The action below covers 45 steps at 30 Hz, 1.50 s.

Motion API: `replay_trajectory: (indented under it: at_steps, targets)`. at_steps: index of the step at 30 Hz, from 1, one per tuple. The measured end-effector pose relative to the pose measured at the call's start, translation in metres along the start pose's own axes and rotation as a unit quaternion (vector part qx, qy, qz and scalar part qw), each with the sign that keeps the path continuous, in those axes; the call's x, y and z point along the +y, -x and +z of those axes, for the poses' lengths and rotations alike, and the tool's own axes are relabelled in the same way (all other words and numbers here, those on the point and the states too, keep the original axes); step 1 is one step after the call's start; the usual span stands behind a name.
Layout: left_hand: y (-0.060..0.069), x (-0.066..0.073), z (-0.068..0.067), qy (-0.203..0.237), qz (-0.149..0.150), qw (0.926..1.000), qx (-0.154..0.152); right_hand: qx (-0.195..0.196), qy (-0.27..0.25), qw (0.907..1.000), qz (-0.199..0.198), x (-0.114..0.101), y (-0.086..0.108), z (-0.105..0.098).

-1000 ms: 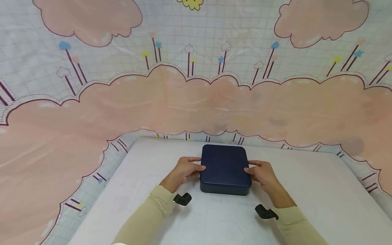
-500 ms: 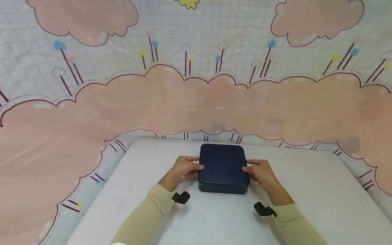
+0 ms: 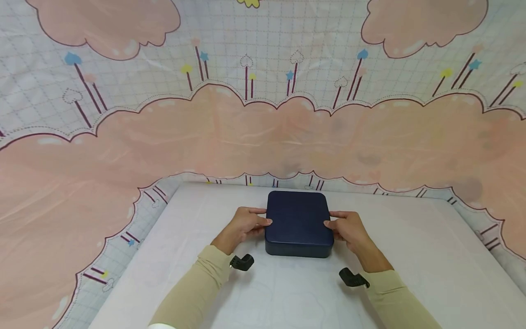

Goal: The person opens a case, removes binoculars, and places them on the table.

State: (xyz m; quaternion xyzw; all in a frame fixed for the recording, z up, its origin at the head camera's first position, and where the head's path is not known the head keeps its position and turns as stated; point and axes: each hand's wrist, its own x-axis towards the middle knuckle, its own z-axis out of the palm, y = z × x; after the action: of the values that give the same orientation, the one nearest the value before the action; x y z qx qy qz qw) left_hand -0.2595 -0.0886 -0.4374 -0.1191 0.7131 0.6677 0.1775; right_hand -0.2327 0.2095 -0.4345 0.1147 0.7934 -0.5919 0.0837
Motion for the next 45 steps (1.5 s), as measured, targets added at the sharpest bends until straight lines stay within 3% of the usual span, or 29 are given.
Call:
replay_trajectory:
  at_steps: [8,13,18,27,45]
  targets:
    - [0.008,0.011,-0.006,0.017,0.037,0.9991,-0.011,-0.001,-0.009,0.9993,-0.035,-0.020,0.010,-0.006]
    - [0.012,0.013,-0.011,0.013,0.039,0.9991,-0.009,-0.013,-0.018,0.9996,-0.018,-0.016,0.013,0.000]
    - [0.014,0.014,-0.017,0.025,0.046,0.9986,-0.005,-0.005,-0.023,0.9990,-0.038,-0.020,0.014,0.004]
    - [0.018,0.019,-0.025,0.022,0.037,0.9991,-0.006,-0.014,-0.032,0.9987,-0.037,-0.028,0.019,0.007]
    - [0.026,0.022,-0.048,0.018,0.060,0.9980,-0.006,-0.011,-0.066,0.9960,-0.059,-0.039,0.026,0.024]
